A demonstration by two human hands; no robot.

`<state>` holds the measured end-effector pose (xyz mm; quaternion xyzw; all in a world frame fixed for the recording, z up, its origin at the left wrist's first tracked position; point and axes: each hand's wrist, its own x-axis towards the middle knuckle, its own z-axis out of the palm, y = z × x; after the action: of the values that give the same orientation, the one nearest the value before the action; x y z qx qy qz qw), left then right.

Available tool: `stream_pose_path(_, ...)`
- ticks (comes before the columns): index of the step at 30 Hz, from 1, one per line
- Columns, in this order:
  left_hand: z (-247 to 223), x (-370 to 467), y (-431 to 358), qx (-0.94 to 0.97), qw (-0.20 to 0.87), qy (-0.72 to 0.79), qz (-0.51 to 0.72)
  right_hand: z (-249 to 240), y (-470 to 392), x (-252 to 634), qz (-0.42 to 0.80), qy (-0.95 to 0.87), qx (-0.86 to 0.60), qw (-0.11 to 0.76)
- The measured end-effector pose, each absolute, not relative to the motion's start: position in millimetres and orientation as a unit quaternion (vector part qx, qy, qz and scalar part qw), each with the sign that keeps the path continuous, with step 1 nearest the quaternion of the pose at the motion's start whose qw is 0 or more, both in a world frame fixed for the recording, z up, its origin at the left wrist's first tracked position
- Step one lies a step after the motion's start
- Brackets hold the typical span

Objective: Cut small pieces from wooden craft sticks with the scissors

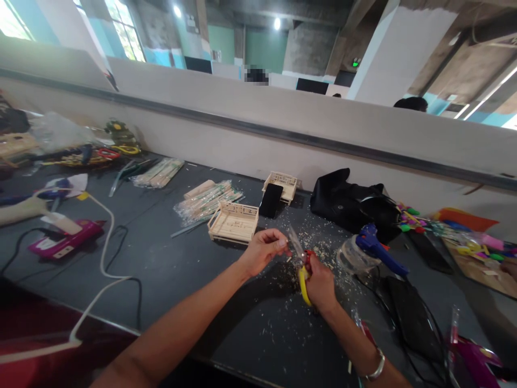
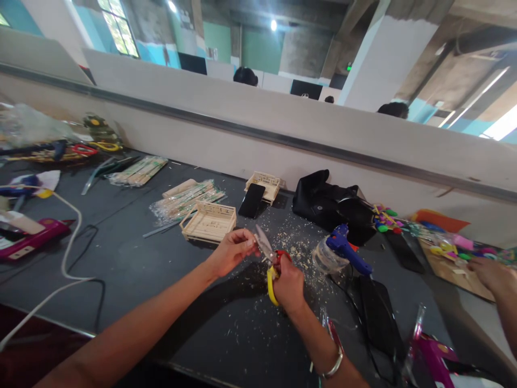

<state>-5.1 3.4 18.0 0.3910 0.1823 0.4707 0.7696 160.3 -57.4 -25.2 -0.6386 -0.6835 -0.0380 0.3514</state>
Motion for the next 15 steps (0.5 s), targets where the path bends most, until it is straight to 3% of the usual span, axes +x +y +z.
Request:
stream_pose_path(8, 21.8, -3.4, 1.6, 0.387, 0.777, 0.17, 0.467, -18.1, -49.0, 165.6, 0.119, -0.606, -0.666, 0.418)
stream_pose_path(15, 20.7, -1.8, 1.5, 0.395, 0.762, 0.178, 0.481, -17.4, -47.2, 162.3, 0.118, -0.57, -0.674, 0.454)
